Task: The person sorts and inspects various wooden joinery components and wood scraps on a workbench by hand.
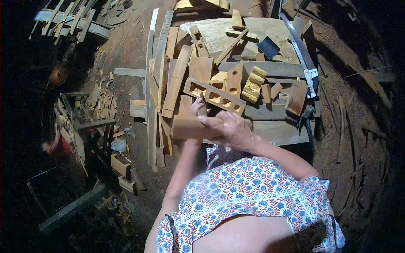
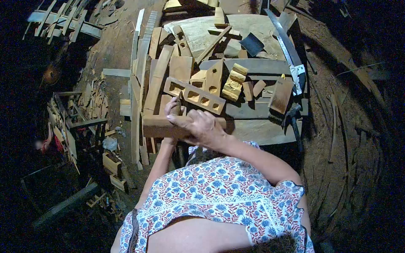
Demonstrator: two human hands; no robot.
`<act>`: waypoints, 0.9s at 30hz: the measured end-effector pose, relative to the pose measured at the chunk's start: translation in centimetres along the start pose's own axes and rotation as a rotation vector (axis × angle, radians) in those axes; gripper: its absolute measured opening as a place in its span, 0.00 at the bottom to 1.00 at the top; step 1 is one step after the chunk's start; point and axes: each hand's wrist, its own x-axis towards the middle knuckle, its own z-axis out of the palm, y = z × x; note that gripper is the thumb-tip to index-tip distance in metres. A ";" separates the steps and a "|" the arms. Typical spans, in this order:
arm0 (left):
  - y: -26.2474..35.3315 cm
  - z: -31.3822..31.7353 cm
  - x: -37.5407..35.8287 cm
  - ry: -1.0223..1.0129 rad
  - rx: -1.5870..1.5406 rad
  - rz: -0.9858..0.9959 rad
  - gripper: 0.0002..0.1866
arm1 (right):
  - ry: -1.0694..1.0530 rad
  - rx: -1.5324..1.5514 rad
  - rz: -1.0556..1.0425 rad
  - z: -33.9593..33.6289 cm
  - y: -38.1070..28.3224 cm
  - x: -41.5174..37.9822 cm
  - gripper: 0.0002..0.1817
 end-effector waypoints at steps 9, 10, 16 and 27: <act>-1.4 -3.2 1.1 0.173 -0.085 -0.113 0.15 | -0.020 0.084 -0.012 -0.8 -0.8 -3.2 0.43; -0.9 -3.2 1.3 0.129 0.066 -0.050 0.18 | -0.029 0.094 -0.004 -0.8 -0.8 -3.3 0.42; 0.6 -3.1 1.5 0.024 -0.240 -0.262 0.19 | -0.015 0.102 0.014 -0.8 -0.8 -3.2 0.42; 0.7 -2.4 0.8 0.024 -0.048 -0.098 0.25 | 0.064 0.122 -0.146 -1.0 -0.7 -1.3 0.48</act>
